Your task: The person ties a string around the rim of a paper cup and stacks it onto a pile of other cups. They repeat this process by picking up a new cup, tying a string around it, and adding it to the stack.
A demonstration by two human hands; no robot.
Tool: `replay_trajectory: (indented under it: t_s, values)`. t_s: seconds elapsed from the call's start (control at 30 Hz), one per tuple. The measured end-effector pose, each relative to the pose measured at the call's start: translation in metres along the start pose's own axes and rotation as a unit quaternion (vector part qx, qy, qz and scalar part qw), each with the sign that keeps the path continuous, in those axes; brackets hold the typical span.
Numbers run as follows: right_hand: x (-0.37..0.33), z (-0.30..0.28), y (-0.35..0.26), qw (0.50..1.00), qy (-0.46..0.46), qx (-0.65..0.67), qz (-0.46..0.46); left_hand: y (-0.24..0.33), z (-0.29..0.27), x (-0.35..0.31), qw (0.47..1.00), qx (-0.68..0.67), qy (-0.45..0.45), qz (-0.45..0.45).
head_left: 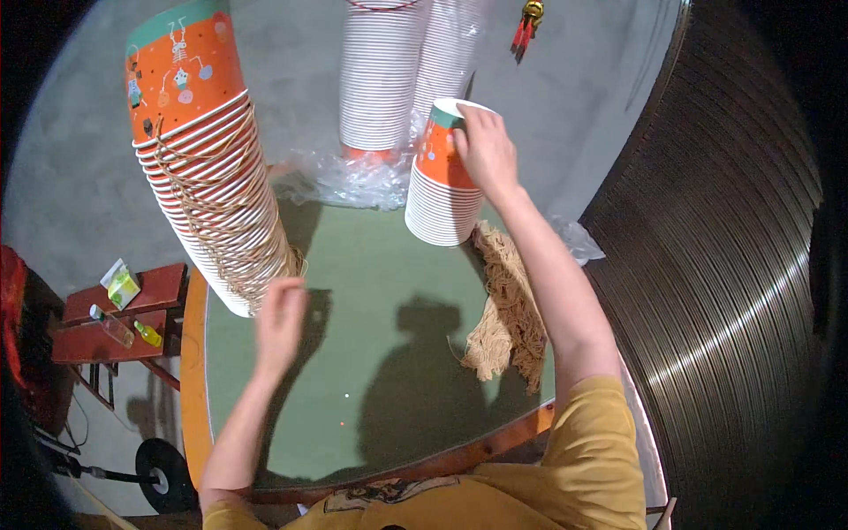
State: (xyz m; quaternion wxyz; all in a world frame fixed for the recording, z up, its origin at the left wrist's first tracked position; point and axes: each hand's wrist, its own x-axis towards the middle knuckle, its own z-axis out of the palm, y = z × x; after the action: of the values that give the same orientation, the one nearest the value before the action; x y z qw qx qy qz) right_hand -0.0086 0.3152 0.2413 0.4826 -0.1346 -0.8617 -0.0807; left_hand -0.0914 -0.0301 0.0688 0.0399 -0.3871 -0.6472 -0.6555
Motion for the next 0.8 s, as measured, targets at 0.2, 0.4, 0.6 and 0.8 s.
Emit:
replay_trajectory:
  t_s: [0.2, 0.4, 0.6, 0.8]
  values:
    - [0.018, 0.013, 0.041, 0.995, -0.084, -0.031, 0.050, -0.031, 0.108, -0.008, 0.972, -0.011, -0.211, -0.103]
    - [0.032, 0.005, 0.047, 0.988, -0.135, 0.013, 0.070, -0.046, 0.108, -0.016, 0.971, 0.021, -0.223, -0.084]
    - [0.054, -0.006, 0.057, 0.991, -0.110, 0.027, 0.075, -0.042, 0.107, -0.017, 0.970, 0.027, -0.227, -0.082]
    - [0.077, -0.076, 0.069, 0.991, 0.079, 0.111, 0.011, -0.047, 0.113, -0.017, 0.972, 0.010, -0.227, -0.064]
